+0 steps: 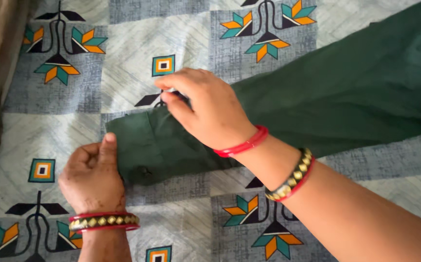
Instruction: The person irons a dark green shirt on a patterned bedsheet. They smooth the fabric, fold the sleeves, and repeatedly pass the iron over the shirt to remove wrinkles.
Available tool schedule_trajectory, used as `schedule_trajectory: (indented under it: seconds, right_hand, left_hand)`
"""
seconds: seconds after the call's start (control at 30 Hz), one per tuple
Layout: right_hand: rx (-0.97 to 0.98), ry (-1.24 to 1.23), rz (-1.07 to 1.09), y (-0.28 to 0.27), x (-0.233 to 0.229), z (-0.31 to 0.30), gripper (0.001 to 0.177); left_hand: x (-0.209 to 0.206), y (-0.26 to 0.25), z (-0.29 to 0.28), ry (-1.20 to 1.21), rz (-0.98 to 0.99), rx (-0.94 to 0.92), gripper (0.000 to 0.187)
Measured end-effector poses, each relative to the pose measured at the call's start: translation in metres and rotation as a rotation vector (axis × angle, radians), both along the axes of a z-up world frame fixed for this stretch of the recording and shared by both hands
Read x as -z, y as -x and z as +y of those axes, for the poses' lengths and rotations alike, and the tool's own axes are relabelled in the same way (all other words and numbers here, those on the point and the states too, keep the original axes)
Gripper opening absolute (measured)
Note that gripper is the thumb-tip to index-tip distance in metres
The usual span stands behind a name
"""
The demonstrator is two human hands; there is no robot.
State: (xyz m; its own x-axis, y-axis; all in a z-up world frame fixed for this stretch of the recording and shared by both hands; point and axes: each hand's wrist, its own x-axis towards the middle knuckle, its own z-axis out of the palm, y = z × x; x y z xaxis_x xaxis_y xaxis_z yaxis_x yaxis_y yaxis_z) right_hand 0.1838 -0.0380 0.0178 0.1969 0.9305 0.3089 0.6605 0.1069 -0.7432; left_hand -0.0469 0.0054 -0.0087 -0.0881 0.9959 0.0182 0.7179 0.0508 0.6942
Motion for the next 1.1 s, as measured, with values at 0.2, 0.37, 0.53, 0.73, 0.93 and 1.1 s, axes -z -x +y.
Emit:
schedule_trajectory:
  seconds: [0.2,0.37,0.53,0.73,0.93,1.1]
  right_hand:
    - [-0.205,0.126,-0.118,0.027,-0.004,0.046,0.029]
    - [-0.323,0.064,0.133,0.037,0.006,0.054,0.019]
    - [-0.284,-0.178,-0.193,0.041,0.021,0.045,0.019]
    - [-0.182,-0.184,-0.281,0.045,0.006,0.019,0.014]
    - [-0.102,0.001,-0.381,0.053,0.006,-0.023,0.027]
    - [0.016,0.069,-0.474,0.026,0.003,-0.053,0.064]
  left_hand:
    - [-0.019,-0.016,-0.003,0.262,-0.314,-0.131,0.029]
    - [-0.02,-0.008,-0.007,0.214,-0.33,-0.086,0.02]
    - [-0.004,-0.003,-0.018,-0.265,-0.072,0.196,0.017]
    - [-0.006,-0.007,-0.007,-0.146,0.03,0.211,0.027]
    - [0.011,-0.027,-0.003,-0.323,0.173,0.106,0.016]
    - [0.01,-0.032,-0.02,-0.421,0.359,0.18,0.023]
